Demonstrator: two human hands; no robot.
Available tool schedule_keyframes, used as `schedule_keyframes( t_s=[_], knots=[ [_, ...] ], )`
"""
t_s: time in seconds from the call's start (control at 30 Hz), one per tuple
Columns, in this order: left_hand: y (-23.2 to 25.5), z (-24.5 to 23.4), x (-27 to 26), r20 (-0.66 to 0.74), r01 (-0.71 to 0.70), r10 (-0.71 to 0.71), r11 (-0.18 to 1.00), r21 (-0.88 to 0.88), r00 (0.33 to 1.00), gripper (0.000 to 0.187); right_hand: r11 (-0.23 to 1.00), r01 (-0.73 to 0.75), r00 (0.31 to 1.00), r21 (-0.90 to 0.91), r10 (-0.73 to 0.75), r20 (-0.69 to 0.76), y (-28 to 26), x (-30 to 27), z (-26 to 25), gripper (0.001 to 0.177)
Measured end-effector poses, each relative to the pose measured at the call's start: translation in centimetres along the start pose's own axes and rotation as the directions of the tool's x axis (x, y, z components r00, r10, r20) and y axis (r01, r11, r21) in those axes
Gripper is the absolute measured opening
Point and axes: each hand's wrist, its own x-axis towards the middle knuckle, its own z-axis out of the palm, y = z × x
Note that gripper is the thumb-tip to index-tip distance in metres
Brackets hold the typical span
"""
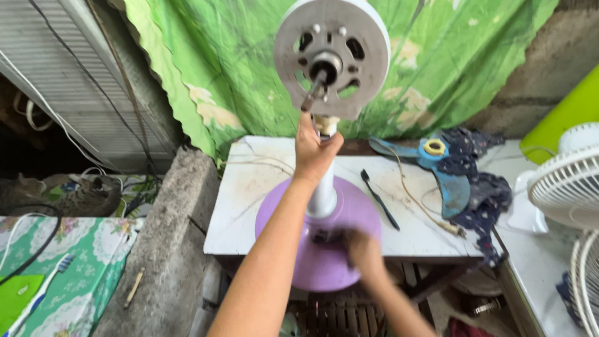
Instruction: The person cleans a disassembled electric fan by scrubbing the white stand with a toothbrush and wiping the base and motor housing with a cloth. The fan blades are removed and placed on the table.
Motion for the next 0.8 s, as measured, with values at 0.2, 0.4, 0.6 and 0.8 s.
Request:
schedule_keyframes(
  t_s=[0.2, 0.4, 0.6, 0.8],
  knots=[
    [-2.2, -0.4, 1.3, 0.099, -0.032, 0.047, 0.989, -0.146, 0.994, 0.066, 0.485, 0.494, 0.869, 0.721, -0.299, -0.394, -8.7, 9.9, -3.6, 0.053],
    [-3.0, -0.8, 1.7, 0.223, 0.158, -0.098, 0.949, -0.272, 0.97, 0.088, 0.607, 0.637, 0.758, 0.476, -0.381, -0.53, -7.2, 7.3, 4.4, 0.061],
    [-4.0, -0.9, 1.9, 0.262, 0.171, -0.078, 0.919, -0.356, 0.962, 0.085, 0.657, 0.415, 0.895, 0.629, -0.173, -0.41, -6.1, 12.2, 1.0, 0.046],
    [-2.5, -1.5, 1.7, 0.268, 0.384, -0.301, 0.852, -0.356, 0.915, 0.063, 0.297, 0.452, 0.889, 0.841, -0.23, -0.396, -13.3, 15.0, -3.9, 0.049]
  ],
)
